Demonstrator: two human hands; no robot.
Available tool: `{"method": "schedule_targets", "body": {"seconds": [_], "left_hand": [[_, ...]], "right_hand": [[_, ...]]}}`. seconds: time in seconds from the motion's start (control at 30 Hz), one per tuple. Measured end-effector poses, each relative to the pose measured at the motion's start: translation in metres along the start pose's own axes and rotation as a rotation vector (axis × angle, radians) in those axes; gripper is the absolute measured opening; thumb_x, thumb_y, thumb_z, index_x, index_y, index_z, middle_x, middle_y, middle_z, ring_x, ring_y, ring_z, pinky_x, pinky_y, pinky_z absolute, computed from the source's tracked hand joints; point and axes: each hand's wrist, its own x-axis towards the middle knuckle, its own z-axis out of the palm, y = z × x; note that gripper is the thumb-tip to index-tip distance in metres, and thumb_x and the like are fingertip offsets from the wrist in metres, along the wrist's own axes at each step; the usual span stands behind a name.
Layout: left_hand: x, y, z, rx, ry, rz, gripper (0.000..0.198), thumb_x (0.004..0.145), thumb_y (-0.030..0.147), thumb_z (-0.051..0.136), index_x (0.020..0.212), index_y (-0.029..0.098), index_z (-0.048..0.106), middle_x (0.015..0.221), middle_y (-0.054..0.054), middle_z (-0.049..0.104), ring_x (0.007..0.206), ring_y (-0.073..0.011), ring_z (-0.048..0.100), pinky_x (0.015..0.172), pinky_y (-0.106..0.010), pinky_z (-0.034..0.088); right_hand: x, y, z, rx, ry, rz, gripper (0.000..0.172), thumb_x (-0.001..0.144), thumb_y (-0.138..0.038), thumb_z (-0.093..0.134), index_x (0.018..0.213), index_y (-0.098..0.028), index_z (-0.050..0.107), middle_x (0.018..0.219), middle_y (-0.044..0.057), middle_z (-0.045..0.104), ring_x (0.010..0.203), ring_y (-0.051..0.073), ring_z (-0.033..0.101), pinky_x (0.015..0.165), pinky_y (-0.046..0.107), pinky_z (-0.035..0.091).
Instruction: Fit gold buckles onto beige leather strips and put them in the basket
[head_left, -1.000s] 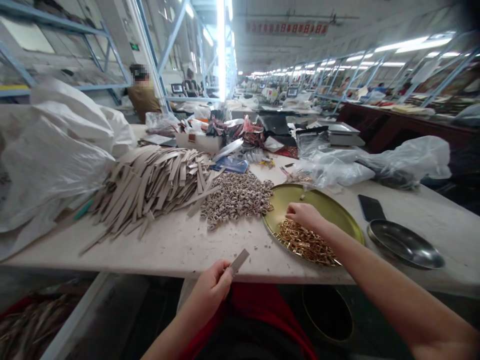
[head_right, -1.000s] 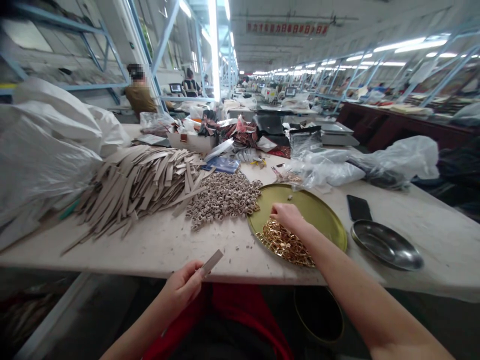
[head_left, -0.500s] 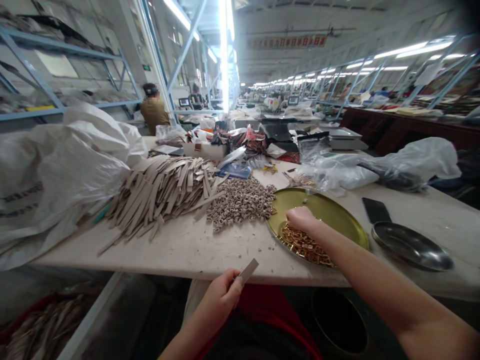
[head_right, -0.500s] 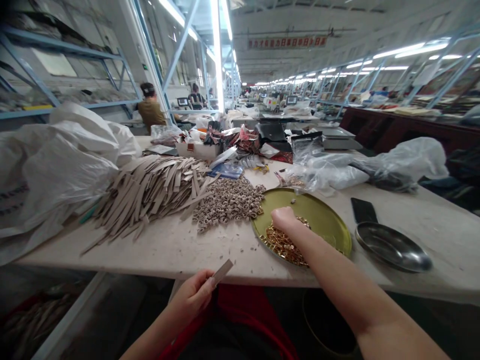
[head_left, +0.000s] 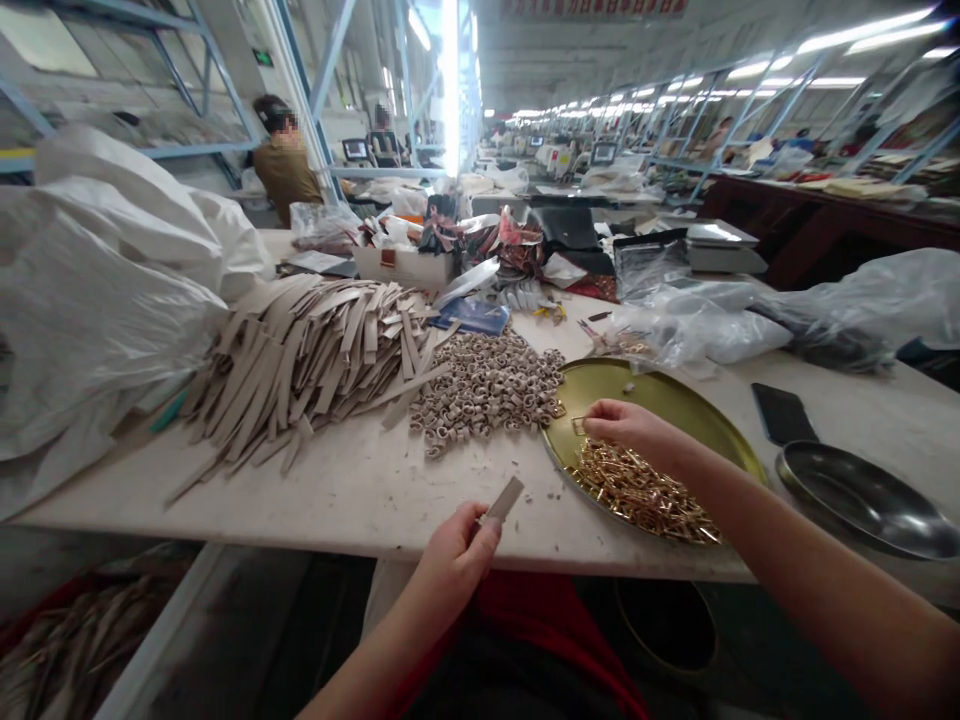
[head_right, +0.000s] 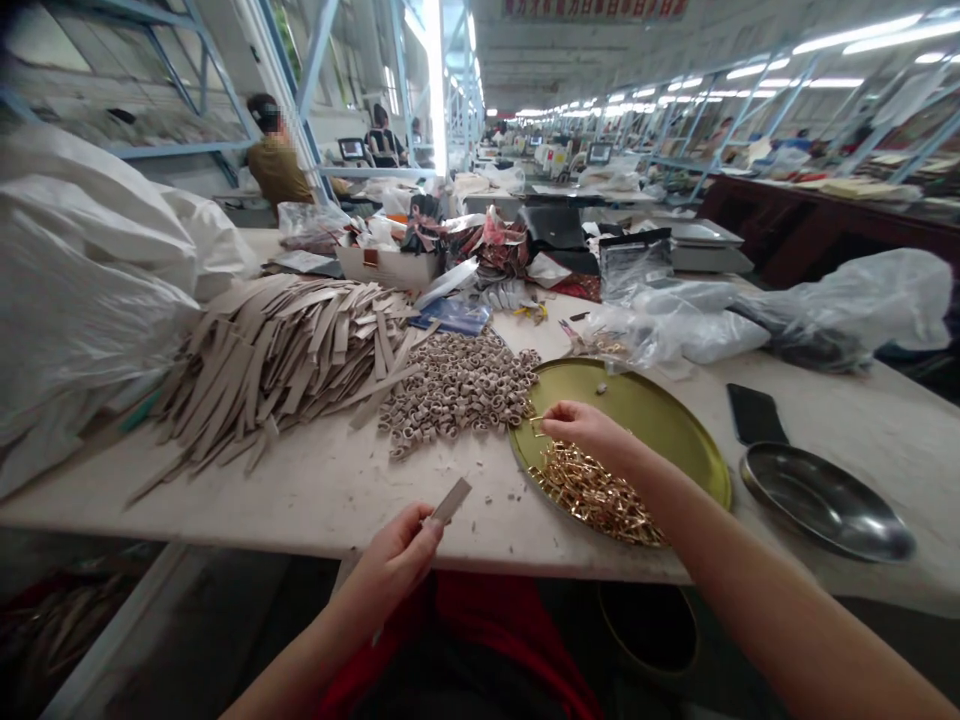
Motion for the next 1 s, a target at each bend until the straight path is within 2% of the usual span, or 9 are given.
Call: {"method": "schedule_targets", "body": {"seconds": [0.07,0.13,0.23,0.3,0.4,0.5,0.7,0.83,1.0], "left_hand": [[0.012,0.010,0.005,-0.049,0.057,0.024,0.026,0.081,0.039,0.049,0.089,0.014,0.051,0.060,0.005,0.041,0.053,-0.0080,0.036,0.050,-0.020,0.030],[0.023,0.016,0.011,-0.120,0.094,0.027,0.030,0.077,0.041,0.054,0.089,0.014,0.052,0.062,0.004,0.043,0.055,-0.0079,0.038,0.051,-0.019,0.031],[0.028,0.013,0.015,-0.162,0.136,-0.018,0.025,0.073,0.038,0.057,0.077,0.014,0.050,0.061,0.005,0.041,0.053,-0.0069,0.035,0.050,-0.019,0.030],[0.024,0.008,0.015,-0.127,0.185,-0.042,0.019,0.073,0.032,0.056,0.073,0.015,0.050,0.061,0.004,0.043,0.055,-0.0071,0.036,0.052,-0.019,0.031],[0.010,0.004,0.014,-0.029,0.243,-0.023,0.015,0.074,0.029,0.054,0.071,0.014,0.051,0.063,0.003,0.049,0.058,-0.0085,0.041,0.055,-0.020,0.033],[-0.003,0.006,0.013,0.061,0.244,0.033,0.023,0.078,0.037,0.053,0.070,0.015,0.053,0.062,0.003,0.052,0.057,-0.0096,0.044,0.054,-0.020,0.033],[-0.018,0.007,0.016,0.127,0.239,0.075,0.029,0.078,0.042,0.054,0.073,0.014,0.055,0.063,0.001,0.056,0.058,-0.0106,0.047,0.055,-0.021,0.035],[-0.025,-0.001,0.021,0.026,0.244,0.047,0.029,0.075,0.041,0.057,0.075,0.013,0.057,0.066,0.000,0.056,0.060,-0.0108,0.047,0.056,-0.021,0.036],[-0.032,-0.005,0.025,-0.336,0.167,-0.030,0.032,0.069,0.040,0.062,0.079,0.011,0.056,0.066,-0.001,0.055,0.057,-0.0092,0.046,0.055,-0.021,0.036]], "right_hand": [[-0.017,-0.018,0.025,0.568,-0.046,0.036,0.024,0.073,-0.042,0.058,0.075,-0.019,0.055,0.066,-0.001,0.056,0.056,0.011,0.049,0.055,0.025,0.040],[-0.034,-0.038,0.056,1.000,-0.113,0.116,0.026,0.064,-0.039,0.070,0.072,-0.020,0.055,0.066,-0.002,0.055,0.056,0.010,0.048,0.057,0.026,0.041],[-0.053,-0.063,0.098,1.267,-0.164,0.196,0.026,0.058,-0.034,0.076,0.069,-0.020,0.056,0.066,-0.002,0.055,0.058,0.011,0.049,0.060,0.027,0.042],[-0.061,-0.073,0.117,1.279,-0.137,0.199,0.025,0.060,-0.034,0.074,0.066,-0.019,0.054,0.064,-0.002,0.053,0.057,0.011,0.048,0.058,0.026,0.041],[-0.068,-0.081,0.132,1.159,-0.012,0.137,0.020,0.064,-0.031,0.067,0.068,-0.020,0.051,0.062,-0.003,0.051,0.057,0.011,0.046,0.057,0.026,0.039],[-0.072,-0.084,0.133,1.065,0.094,0.042,0.017,0.064,-0.029,0.062,0.071,-0.021,0.047,0.067,-0.003,0.053,0.055,0.011,0.046,0.055,0.026,0.038],[-0.089,-0.091,0.130,1.056,0.087,0.048,0.016,0.065,-0.028,0.056,0.075,-0.021,0.047,0.058,-0.006,0.051,0.049,0.009,0.045,0.050,0.025,0.038],[-0.102,-0.094,0.136,1.106,0.080,0.090,0.019,0.063,-0.028,0.059,0.077,-0.021,0.048,0.058,-0.006,0.051,0.048,0.009,0.045,0.049,0.024,0.038],[-0.110,-0.091,0.142,1.136,0.064,0.047,0.023,0.067,-0.032,0.062,0.079,-0.020,0.047,0.063,-0.005,0.054,0.049,0.009,0.046,0.049,0.023,0.038]]}}
